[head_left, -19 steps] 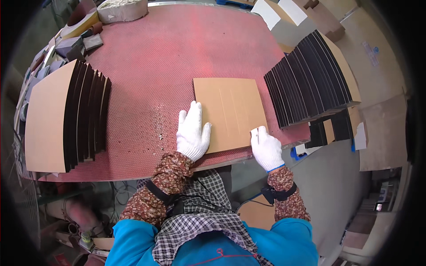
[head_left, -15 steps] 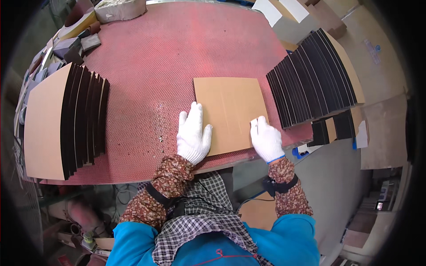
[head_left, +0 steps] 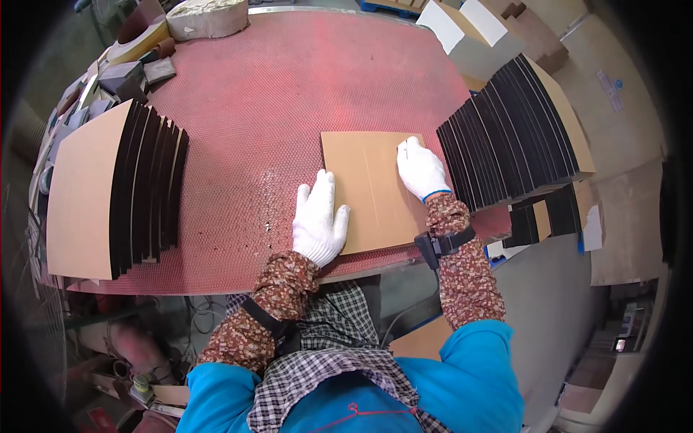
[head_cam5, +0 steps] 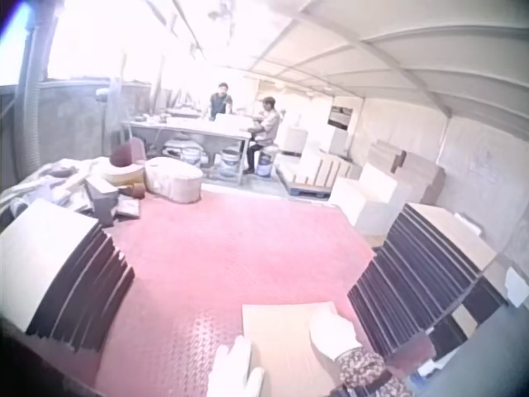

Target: Checking and stacking square boards on a workstation.

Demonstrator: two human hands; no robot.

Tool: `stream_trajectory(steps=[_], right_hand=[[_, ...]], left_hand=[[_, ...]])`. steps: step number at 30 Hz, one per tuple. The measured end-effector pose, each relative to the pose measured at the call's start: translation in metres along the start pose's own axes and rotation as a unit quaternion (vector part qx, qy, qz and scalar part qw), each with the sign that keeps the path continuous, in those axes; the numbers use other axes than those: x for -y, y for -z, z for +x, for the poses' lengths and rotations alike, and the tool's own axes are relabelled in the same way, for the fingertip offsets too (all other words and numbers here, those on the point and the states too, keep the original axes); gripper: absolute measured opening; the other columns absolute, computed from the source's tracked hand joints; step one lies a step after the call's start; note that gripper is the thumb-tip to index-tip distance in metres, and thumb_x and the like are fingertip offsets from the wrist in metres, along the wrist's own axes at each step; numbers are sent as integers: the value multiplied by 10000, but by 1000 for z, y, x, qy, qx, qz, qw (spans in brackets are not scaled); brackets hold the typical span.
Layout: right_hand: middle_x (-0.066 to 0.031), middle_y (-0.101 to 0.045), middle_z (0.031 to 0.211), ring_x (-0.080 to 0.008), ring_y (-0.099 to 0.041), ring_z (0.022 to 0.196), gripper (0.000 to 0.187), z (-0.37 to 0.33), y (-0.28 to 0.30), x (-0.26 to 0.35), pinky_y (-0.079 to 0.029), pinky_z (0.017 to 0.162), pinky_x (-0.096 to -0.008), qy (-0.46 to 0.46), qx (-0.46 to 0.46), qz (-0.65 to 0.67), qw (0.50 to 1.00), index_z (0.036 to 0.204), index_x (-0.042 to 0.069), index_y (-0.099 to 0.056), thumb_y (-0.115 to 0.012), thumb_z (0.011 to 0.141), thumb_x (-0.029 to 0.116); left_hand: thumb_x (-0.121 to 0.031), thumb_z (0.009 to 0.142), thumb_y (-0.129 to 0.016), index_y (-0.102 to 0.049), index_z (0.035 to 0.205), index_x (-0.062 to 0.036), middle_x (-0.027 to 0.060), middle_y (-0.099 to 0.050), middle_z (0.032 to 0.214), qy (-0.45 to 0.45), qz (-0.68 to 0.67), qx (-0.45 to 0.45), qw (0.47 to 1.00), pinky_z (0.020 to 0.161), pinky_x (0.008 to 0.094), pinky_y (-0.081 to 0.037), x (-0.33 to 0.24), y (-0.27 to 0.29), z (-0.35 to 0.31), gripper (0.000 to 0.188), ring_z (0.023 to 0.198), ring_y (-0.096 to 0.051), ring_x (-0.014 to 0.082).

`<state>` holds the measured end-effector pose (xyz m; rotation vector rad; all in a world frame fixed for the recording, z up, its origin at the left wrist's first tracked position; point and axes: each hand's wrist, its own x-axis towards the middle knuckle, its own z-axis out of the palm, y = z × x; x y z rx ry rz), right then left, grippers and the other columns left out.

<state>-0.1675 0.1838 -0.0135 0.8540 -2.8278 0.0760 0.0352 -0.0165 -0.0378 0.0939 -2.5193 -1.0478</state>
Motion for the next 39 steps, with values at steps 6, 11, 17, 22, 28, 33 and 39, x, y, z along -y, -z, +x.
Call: stream_trajectory(steps=[6,11,17,22,28,33,39], right_hand=[[-282,-686,780,-465,-699,770,323,-63,55,39,-544,720,-583,-109,105,75,986,1084,35,-510,-397,1066,337],[-242,-669,696,-438,-691,691,286,-137,82,49,-544,641,-564,-90,135,49,986,1032,45,-528,-443,1064,316],[-228,-658,666,-421,-690,653,251,-144,93,84,-544,594,-548,-58,107,52,991,995,64,-535,-469,1055,299],[-235,-655,661,-428,-688,648,252,-120,74,77,-543,596,-554,-78,104,67,989,980,67,-531,-465,1053,299],[-253,-680,717,-440,-699,696,284,-37,45,63,-558,639,-555,-70,54,64,994,993,40,-541,-450,1043,304],[-259,-704,785,-446,-708,754,288,10,32,52,-569,689,-554,-47,28,52,997,1008,27,-551,-450,1036,295],[-271,-697,777,-461,-702,754,301,-20,37,61,-558,708,-569,-77,47,89,992,1020,32,-538,-441,1046,316]], left_hand=[[-138,925,-643,-378,1496,89,310,-468,1475,-11,21,-26,999,1121,500,-402,3,2,-1,669,1249,-478,482],[-153,927,-647,-391,1494,78,306,-473,1474,-26,26,-42,998,1127,502,-396,6,-1,-2,663,1279,-468,490],[-135,912,-663,-406,1471,94,322,-483,1453,-39,13,-46,998,1117,503,-403,5,0,-1,657,1259,-477,494],[-105,891,-662,-402,1464,105,332,-496,1428,-21,2,-30,999,1093,495,-425,0,2,1,664,1207,-495,485],[-101,881,-667,-396,1469,99,330,-498,1425,-22,8,-24,999,1087,500,-430,-4,8,3,678,1199,-496,486],[-105,883,-668,-406,1469,93,325,-495,1439,-5,-3,-22,1000,1107,508,-414,-4,5,1,672,1230,-485,501],[-158,904,-665,-416,1468,93,329,-485,1458,-4,1,-23,1000,1154,523,-356,0,1,-1,665,1292,-473,505]])
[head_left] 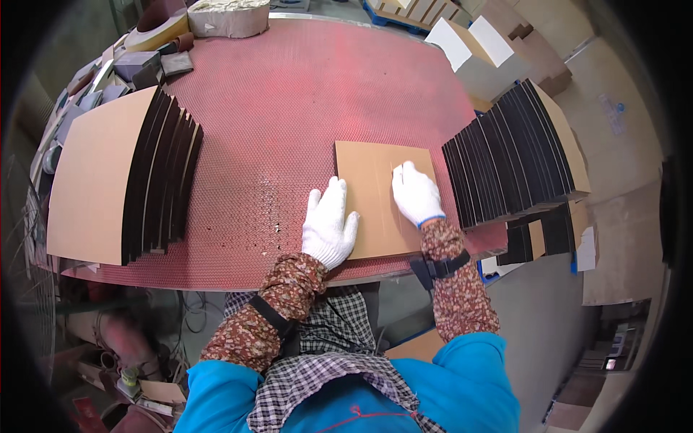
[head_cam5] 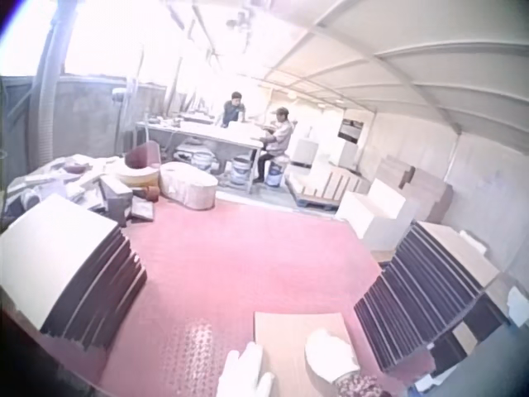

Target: Checking and stacking square boards on a workstation.

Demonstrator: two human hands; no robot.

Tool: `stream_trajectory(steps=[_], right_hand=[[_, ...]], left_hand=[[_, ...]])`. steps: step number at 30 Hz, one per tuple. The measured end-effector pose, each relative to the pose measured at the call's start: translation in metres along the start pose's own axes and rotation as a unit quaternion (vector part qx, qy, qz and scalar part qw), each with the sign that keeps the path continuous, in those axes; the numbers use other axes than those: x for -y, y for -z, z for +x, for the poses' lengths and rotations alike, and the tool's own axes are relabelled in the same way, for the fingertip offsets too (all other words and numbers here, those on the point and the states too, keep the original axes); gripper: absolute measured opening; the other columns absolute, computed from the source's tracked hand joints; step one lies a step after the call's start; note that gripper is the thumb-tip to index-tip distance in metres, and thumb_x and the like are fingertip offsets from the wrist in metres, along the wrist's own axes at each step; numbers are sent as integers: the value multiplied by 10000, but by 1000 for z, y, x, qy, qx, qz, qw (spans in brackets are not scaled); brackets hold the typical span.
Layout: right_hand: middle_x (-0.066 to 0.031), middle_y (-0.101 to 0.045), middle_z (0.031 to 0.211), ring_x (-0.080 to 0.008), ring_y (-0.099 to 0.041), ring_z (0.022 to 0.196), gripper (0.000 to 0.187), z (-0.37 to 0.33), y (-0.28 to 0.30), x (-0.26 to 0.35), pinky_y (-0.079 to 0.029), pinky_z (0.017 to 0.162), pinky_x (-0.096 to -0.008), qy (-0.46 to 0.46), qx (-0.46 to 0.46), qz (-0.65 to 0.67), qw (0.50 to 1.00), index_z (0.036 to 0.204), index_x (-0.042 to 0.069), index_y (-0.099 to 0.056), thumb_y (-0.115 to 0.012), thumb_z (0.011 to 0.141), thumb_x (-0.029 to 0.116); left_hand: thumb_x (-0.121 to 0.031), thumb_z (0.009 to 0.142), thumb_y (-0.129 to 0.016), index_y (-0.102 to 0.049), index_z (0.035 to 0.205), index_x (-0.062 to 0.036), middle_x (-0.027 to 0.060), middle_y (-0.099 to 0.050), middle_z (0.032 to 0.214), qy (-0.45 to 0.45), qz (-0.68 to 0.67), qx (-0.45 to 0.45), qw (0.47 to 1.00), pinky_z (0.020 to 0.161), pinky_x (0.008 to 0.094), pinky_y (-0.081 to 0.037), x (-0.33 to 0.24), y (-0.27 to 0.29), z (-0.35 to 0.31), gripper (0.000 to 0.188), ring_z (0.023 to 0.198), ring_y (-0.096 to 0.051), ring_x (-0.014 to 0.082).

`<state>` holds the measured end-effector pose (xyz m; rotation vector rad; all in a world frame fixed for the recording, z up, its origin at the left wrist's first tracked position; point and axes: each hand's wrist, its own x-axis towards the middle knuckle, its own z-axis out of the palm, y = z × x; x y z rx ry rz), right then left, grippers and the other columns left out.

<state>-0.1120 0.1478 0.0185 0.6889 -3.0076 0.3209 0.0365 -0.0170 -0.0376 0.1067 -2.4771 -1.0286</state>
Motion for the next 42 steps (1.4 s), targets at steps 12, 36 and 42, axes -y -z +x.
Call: stream_trajectory(steps=[12,36,42], right_hand=[[-245,-667,686,-442,-688,662,307,-136,38,28,-551,636,-558,-4,91,-33,995,966,50,-563,-469,1054,328],[-264,-709,808,-462,-705,777,312,28,-12,30,-558,743,-572,30,-19,-6,999,1022,34,-579,-446,1024,317],[-256,-711,809,-458,-705,788,317,-20,7,34,-556,770,-563,18,40,-15,999,1018,39,-581,-442,1027,323]], left_hand=[[-147,905,-666,-425,1458,84,307,-492,1453,-16,-5,-26,1000,1126,499,-400,0,0,2,647,1269,-478,500],[-162,907,-668,-436,1463,81,307,-501,1456,12,-5,-14,1000,1157,501,-371,-2,2,-2,649,1298,-470,513],[-172,909,-669,-435,1458,79,300,-505,1446,2,5,-20,1000,1123,497,-403,-1,-1,0,648,1243,-495,494]])
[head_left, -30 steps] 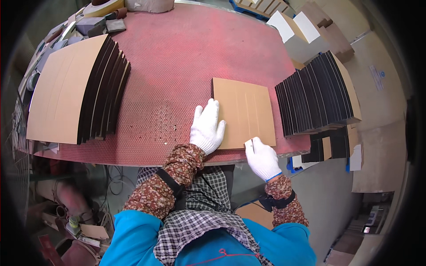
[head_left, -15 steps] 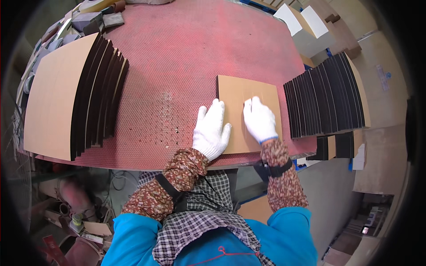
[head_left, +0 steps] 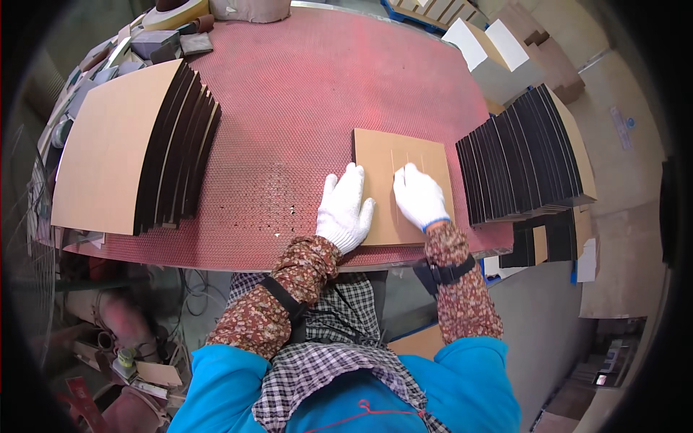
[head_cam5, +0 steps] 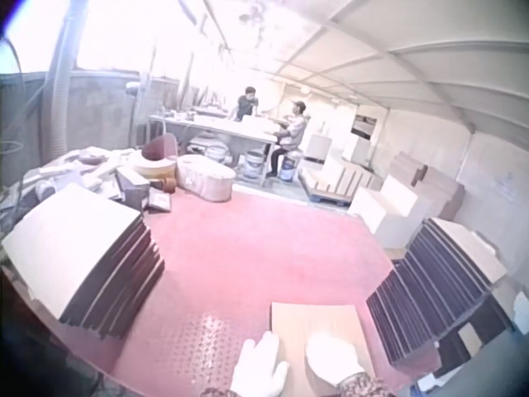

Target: Checking and stacking square boards on a workstation.

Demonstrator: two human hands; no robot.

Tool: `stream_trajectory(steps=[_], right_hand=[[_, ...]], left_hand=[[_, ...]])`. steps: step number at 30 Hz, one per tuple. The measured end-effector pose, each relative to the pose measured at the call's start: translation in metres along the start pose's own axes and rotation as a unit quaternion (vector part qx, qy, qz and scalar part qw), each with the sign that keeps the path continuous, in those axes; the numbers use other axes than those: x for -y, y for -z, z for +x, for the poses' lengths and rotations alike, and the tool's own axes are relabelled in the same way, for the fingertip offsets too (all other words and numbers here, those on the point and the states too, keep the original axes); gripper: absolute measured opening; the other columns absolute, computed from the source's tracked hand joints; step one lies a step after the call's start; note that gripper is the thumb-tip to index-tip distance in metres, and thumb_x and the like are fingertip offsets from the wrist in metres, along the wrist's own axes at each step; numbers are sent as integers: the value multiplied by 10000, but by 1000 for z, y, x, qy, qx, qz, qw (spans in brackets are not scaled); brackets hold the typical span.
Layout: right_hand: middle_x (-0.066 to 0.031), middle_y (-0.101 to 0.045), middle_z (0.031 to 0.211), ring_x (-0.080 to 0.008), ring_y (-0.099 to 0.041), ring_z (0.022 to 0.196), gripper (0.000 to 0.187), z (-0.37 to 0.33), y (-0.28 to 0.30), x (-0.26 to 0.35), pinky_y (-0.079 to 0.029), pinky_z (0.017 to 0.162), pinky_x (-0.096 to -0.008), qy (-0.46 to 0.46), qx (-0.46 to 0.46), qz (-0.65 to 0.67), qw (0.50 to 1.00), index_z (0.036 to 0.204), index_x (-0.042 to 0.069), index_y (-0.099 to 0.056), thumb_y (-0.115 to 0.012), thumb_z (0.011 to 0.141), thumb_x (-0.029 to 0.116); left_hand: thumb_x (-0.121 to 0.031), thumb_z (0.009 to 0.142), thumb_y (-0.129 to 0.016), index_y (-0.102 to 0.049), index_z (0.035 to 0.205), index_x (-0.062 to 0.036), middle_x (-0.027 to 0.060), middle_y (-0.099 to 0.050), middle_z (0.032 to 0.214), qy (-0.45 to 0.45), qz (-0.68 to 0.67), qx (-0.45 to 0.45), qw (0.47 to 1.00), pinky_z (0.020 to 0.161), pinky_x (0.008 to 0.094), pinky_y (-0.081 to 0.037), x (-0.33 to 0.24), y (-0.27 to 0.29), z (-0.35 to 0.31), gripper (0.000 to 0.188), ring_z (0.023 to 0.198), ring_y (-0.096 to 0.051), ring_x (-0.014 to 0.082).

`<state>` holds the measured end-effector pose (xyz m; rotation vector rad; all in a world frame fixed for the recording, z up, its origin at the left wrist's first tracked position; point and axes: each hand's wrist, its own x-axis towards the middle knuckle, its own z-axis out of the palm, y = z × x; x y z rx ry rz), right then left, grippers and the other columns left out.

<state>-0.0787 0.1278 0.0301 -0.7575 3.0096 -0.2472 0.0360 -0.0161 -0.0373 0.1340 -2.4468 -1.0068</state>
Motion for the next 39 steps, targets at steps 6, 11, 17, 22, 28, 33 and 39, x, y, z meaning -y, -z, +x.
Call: stream_trajectory(steps=[6,11,17,22,28,33,39], right_hand=[[-255,-697,778,-449,-697,759,334,-88,28,7,-548,751,-566,-7,103,-19,994,954,48,-593,-443,1037,335],[-211,-697,793,-404,-696,765,314,-123,27,-17,-552,739,-536,-49,1,-8,999,935,76,-621,-477,1029,339],[-206,-656,976,-403,-640,940,307,-117,-5,-82,-516,833,-532,-94,-188,-16,978,897,39,-642,-515,1000,299],[-268,-651,920,-460,-643,899,350,-126,-8,-83,-508,850,-543,-191,-149,76,967,931,17,-647,-503,1005,328],[-265,-676,1000,-446,-651,907,384,-158,-23,-64,-507,851,-524,-200,-159,161,953,989,-6,-664,-521,1009,349],[-34,-629,860,-91,-524,806,277,-161,-29,-43,-474,725,-313,-202,-147,550,797,959,-22,-634,-531,1021,227],[-14,-569,834,-87,-484,804,250,-142,17,47,-447,713,-294,-66,-90,582,806,944,-33,-609,-531,1034,186]], left_hand=[[-188,911,-674,-443,1448,78,285,-509,1436,-3,15,4,1000,1115,485,-412,-4,4,3,642,1252,-502,469],[-217,903,-698,-473,1414,71,253,-597,1297,-60,82,-103,989,1040,473,-454,-5,-4,-7,628,1159,-585,399],[-345,943,-657,-498,1386,-16,203,-647,1060,139,118,98,978,852,493,-539,-36,15,-17,574,973,-669,386],[-350,986,-590,-491,1446,-54,234,-694,1169,222,43,123,966,897,481,-549,-34,20,-21,556,1057,-687,402],[-279,999,-572,-575,1384,-5,245,-689,1254,213,-140,31,966,1002,403,-520,-19,39,-31,472,1162,-685,346],[-268,1006,-597,-560,1406,-5,282,-703,1152,183,-69,-2,981,949,441,-540,-84,95,-15,480,1084,-700,399],[-167,1030,-576,-607,1338,66,266,-717,1182,96,-33,-157,982,927,372,-557,-79,208,-18,387,1086,-724,295]])
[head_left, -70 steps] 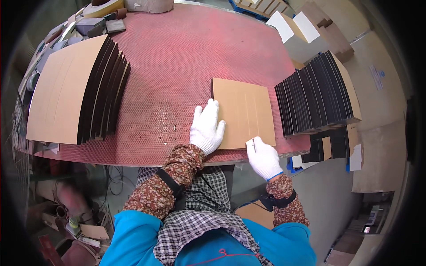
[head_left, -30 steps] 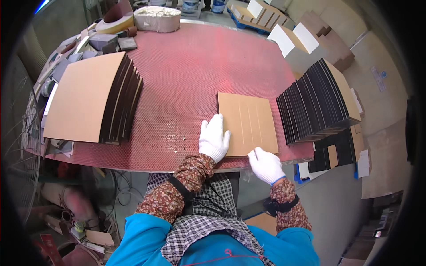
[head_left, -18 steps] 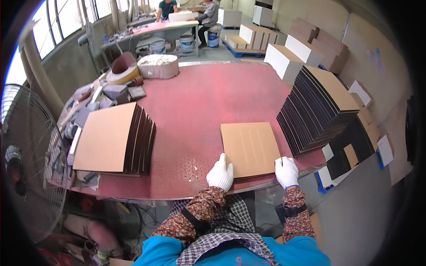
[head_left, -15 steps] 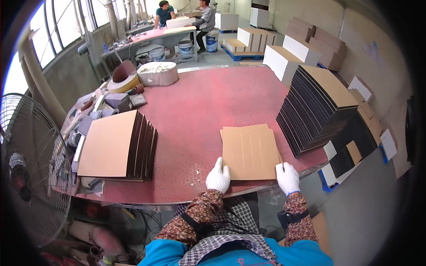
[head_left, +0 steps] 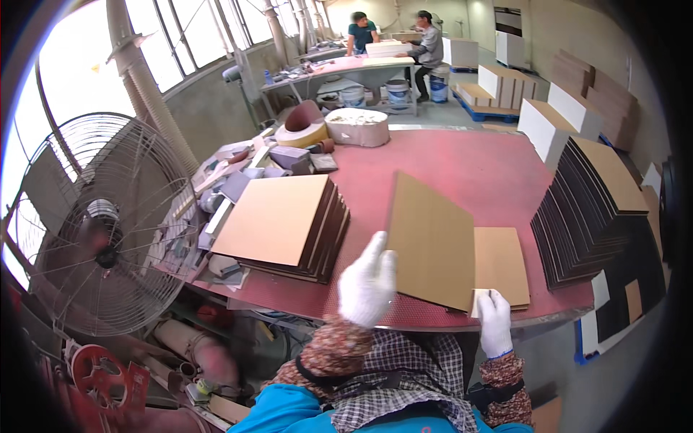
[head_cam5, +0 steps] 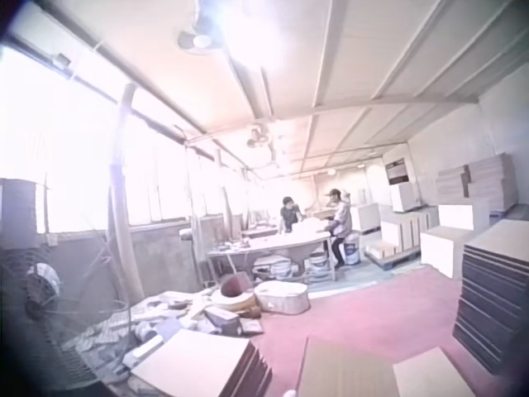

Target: Checking and stacking square boards on a workstation.

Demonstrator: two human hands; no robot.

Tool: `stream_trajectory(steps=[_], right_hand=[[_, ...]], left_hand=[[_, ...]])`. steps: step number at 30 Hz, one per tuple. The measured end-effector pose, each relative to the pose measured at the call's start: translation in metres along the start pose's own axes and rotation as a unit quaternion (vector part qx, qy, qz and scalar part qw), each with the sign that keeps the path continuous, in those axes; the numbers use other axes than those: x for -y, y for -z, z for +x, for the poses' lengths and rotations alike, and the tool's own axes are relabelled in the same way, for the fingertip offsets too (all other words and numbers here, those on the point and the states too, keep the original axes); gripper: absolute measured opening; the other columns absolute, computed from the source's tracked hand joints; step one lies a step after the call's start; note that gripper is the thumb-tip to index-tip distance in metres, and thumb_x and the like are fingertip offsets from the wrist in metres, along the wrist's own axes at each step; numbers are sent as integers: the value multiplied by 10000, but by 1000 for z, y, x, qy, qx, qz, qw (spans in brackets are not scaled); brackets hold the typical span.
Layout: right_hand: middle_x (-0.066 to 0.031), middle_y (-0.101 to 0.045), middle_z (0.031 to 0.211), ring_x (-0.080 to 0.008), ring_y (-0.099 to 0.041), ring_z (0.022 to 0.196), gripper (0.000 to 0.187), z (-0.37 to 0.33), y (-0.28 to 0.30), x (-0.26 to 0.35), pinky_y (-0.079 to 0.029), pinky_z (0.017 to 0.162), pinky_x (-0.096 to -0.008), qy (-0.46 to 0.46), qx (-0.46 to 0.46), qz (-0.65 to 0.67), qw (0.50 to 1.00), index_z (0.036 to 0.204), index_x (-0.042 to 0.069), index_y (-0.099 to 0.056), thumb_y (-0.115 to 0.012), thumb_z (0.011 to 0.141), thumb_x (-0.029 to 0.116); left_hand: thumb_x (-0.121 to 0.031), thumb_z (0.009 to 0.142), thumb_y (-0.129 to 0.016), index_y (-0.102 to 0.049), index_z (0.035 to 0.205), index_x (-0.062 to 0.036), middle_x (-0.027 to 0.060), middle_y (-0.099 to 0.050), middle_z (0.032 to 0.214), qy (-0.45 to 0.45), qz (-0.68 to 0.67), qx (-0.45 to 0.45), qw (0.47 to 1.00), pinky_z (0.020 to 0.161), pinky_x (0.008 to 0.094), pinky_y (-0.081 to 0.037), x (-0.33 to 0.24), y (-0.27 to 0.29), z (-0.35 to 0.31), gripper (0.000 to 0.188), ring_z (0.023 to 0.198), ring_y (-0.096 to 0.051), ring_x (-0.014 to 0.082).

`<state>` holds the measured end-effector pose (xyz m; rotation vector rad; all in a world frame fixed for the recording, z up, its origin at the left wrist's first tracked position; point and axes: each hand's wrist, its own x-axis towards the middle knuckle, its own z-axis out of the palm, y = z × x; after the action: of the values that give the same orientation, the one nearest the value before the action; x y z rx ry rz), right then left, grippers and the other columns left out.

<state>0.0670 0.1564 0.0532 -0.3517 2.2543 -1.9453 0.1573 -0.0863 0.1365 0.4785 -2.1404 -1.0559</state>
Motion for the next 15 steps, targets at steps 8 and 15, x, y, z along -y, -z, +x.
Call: stream_trajectory(steps=[8,15], right_hand=[[-65,-705,950,-92,-642,831,262,-7,-114,95,-547,749,-273,87,220,103,966,1181,-33,-674,-599,1047,179],[-172,-697,1082,-209,-699,934,351,-13,-205,120,-546,857,-335,252,288,99,919,1266,-48,-610,-657,1006,184]], left_hand=[[-130,1034,-561,-690,1178,61,176,-738,1115,29,107,-164,980,981,352,-513,82,177,15,272,1063,-693,257],[-308,1007,-609,-659,1253,54,249,-613,1334,-55,394,-174,901,1097,492,-396,147,216,21,441,1272,-539,403]])
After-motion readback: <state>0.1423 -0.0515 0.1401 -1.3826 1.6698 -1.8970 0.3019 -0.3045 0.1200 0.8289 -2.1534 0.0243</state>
